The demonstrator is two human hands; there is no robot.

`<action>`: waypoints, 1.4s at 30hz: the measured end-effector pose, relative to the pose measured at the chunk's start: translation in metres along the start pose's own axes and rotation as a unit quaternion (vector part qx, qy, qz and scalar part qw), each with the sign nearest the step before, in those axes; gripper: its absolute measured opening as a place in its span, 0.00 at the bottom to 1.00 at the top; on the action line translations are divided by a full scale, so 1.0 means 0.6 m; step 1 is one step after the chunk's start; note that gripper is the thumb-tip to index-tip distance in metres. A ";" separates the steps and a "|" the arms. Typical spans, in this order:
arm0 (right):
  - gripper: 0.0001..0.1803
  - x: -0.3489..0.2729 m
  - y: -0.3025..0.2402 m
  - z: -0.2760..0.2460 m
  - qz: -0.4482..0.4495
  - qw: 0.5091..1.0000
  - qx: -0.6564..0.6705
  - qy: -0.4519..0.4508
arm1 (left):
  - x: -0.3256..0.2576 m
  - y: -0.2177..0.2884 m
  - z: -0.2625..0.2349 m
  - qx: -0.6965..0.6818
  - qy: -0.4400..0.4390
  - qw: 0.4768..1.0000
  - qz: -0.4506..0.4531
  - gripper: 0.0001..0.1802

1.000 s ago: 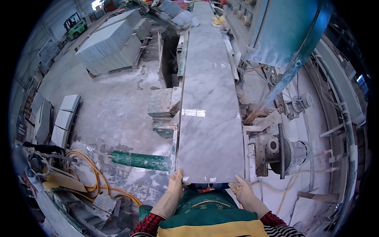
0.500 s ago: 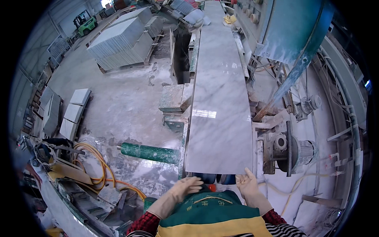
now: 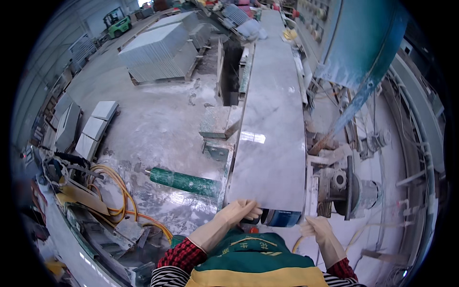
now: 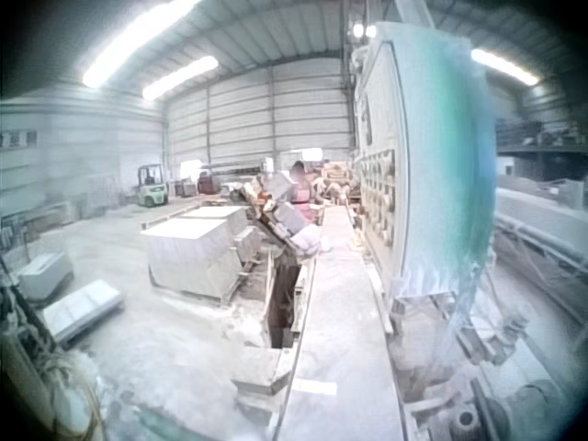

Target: The person repeatedly picks up large rectangular tiles and feeds them into a processing machine. The person aligns each tile and guides it through rollers while coworkers handle tiles at the far end of the line.

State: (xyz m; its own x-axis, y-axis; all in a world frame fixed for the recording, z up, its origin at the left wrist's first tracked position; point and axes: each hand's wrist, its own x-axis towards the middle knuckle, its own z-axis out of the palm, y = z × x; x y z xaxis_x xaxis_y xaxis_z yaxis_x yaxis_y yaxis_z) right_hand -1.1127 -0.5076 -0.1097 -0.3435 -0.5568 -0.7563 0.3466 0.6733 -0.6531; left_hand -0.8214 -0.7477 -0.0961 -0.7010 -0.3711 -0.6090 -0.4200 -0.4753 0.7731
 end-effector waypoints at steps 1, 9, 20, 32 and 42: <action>0.26 -0.009 -0.008 -0.009 0.004 1.000 -0.007 0.006 | 0.001 -0.017 -0.003 -0.013 0.002 1.000 0.002 0.26; 0.20 0.046 -0.066 0.191 -0.340 0.903 -0.262 0.004 | -0.086 -0.150 -0.053 -0.108 0.124 0.986 -0.013 0.27; 0.33 0.165 -0.108 0.335 -0.711 0.529 -0.463 -0.011 | -0.243 -0.249 -0.020 -0.178 0.297 0.938 -0.008 0.27; 0.29 0.169 -0.080 0.285 -0.641 0.630 -0.435 0.059 | -0.335 -0.360 -0.025 -0.201 0.343 0.914 0.079 0.28; 0.26 0.011 0.233 0.057 -0.470 0.683 -0.505 0.241 | -0.649 -0.589 0.028 -0.146 0.582 0.784 0.161 0.25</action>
State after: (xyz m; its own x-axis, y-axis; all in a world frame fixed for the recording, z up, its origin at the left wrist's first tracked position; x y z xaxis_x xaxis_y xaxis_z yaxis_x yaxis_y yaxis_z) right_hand -1.0363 -0.4337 -0.2072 -0.3308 -0.9133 0.2377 -0.9199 0.2559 -0.2972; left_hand -0.4097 -0.4217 -0.1295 0.3278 -0.9046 -0.2726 -0.0596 -0.3077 0.9496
